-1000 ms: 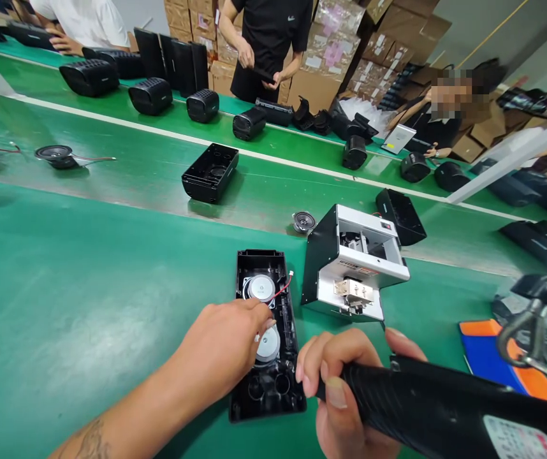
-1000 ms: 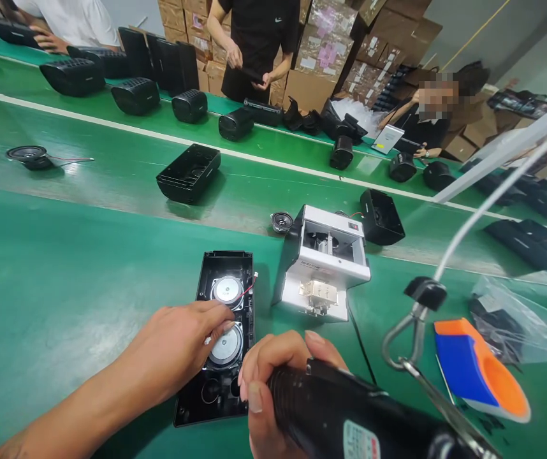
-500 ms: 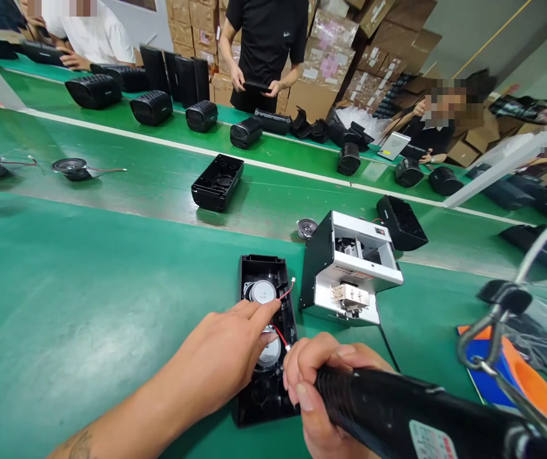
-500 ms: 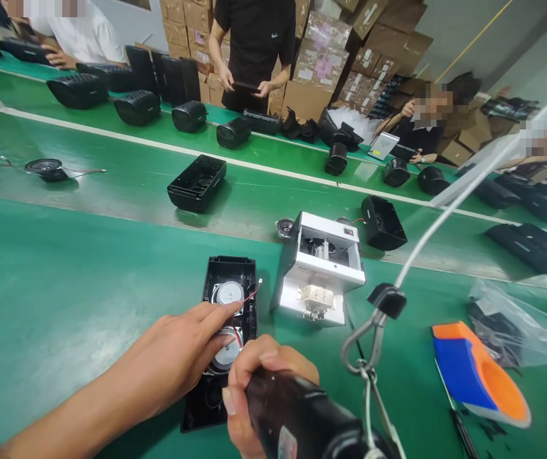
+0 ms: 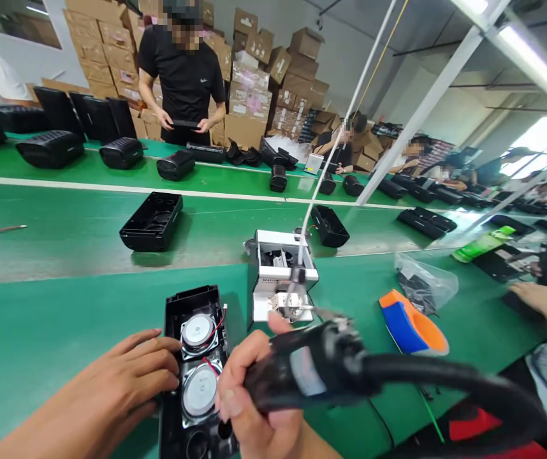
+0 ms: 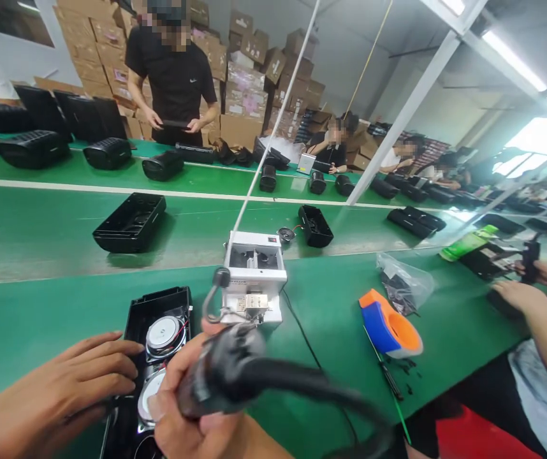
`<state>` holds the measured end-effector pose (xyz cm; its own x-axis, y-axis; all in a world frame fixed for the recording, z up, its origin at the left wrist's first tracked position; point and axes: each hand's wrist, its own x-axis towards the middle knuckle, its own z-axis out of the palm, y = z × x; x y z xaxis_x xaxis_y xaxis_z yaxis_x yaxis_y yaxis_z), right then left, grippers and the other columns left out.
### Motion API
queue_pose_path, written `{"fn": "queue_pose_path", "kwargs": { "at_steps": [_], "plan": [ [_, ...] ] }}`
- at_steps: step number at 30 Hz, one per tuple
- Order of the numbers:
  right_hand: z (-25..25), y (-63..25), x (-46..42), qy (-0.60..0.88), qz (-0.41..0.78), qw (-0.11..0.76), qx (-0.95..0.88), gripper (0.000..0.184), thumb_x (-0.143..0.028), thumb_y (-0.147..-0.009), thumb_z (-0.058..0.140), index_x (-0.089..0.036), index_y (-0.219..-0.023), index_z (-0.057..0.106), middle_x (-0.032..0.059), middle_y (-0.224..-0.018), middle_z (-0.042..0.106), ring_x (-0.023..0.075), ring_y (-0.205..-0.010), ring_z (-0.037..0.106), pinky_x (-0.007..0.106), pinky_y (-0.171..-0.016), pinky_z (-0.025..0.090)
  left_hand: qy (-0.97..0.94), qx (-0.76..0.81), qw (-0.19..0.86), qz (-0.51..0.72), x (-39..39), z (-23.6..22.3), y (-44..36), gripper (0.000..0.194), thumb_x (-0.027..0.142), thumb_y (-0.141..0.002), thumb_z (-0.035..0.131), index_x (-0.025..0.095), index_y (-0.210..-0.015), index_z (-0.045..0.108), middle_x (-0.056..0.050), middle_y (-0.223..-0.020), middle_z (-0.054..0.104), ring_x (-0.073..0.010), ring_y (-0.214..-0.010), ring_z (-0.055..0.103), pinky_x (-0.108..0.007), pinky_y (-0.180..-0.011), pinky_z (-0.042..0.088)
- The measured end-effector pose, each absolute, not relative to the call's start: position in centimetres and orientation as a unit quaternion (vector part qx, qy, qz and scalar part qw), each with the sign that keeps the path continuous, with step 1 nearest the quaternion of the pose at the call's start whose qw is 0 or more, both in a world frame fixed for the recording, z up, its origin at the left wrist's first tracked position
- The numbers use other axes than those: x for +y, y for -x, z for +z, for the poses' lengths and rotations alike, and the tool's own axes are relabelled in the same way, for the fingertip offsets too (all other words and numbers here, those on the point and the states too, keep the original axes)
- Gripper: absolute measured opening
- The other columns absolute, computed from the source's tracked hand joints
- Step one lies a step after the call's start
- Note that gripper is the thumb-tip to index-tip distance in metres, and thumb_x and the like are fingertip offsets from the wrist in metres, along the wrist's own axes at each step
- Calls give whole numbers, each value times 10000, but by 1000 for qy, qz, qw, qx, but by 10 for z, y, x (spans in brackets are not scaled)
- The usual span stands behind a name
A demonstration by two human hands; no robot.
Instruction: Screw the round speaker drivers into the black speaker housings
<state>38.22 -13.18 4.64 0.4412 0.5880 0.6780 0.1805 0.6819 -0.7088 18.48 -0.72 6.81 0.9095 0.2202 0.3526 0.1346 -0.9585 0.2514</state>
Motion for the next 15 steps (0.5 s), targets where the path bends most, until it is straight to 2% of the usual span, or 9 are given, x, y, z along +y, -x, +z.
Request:
{"fn": "queue_pose_path", "kwargs": {
  "at_steps": [2,3,5,7,10,12,15],
  "plan": [
    [65,-395,-130,301,137,820,-467,584,-348,-1140,645,-373,-1654,370,-26,-931,605,137,-511,542,273,-449,504,-972,75,97,200,-5,65,-183,288,118,-887,643,370,-1008,711,154,-1004,813,-143,-1108,782,-225,-1321,179],
    [76,-405,-129,275,129,832,-464,639,-299,-1145,651,-378,-1694,334,-32,-928,602,135,-528,550,266,-468,529,-972,69,91,206,-5,64,-182,267,121,-882,638,361,-984,698,154,-975,805,-143,-1038,788,-231,-1326,153],
    [96,-431,-127,279,87,829,-477,608,-247,-1152,667,-363,-1681,391,-51,-882,591,135,-556,556,277,-527,572,-967,79,80,227,-11,59,-180,251,122,-873,611,344,-967,677,147,-906,778,-145,-874,777,-268,-1340,125],
    [110,-458,-124,312,18,811,-495,607,-189,-1142,682,-387,-1661,438,-54,-896,593,136,-605,587,291,-583,597,-962,99,66,245,-21,53,-180,294,117,-860,605,340,-1037,682,142,-882,765,-144,-789,757,-299,-1341,128],
    [115,-486,-120,341,-48,776,-528,633,-151,-1126,688,-390,-1660,445,-55,-906,594,138,-621,600,300,-593,598,-945,159,72,276,-44,42,-186,375,111,-868,573,343,-1142,683,127,-848,756,-171,-769,731,-355,-1306,202],
    [110,-494,-118,352,-61,760,-543,645,-141,-1118,685,-374,-1664,434,-53,-909,600,147,-624,606,303,-578,592,-932,185,84,299,-59,37,-194,350,117,-916,527,340,-1135,683,121,-784,723,-182,-709,695,-386,-1254,271],
    [100,-494,-118,373,-37,740,-559,647,-122,-1094,690,-359,-1642,438,-56,-919,615,153,-635,621,311,-589,586,-933,167,74,310,-75,39,-210,322,99,-1001,459,314,-1105,676,134,-726,687,-150,-613,669,-380,-1131,363]
  ]
}}
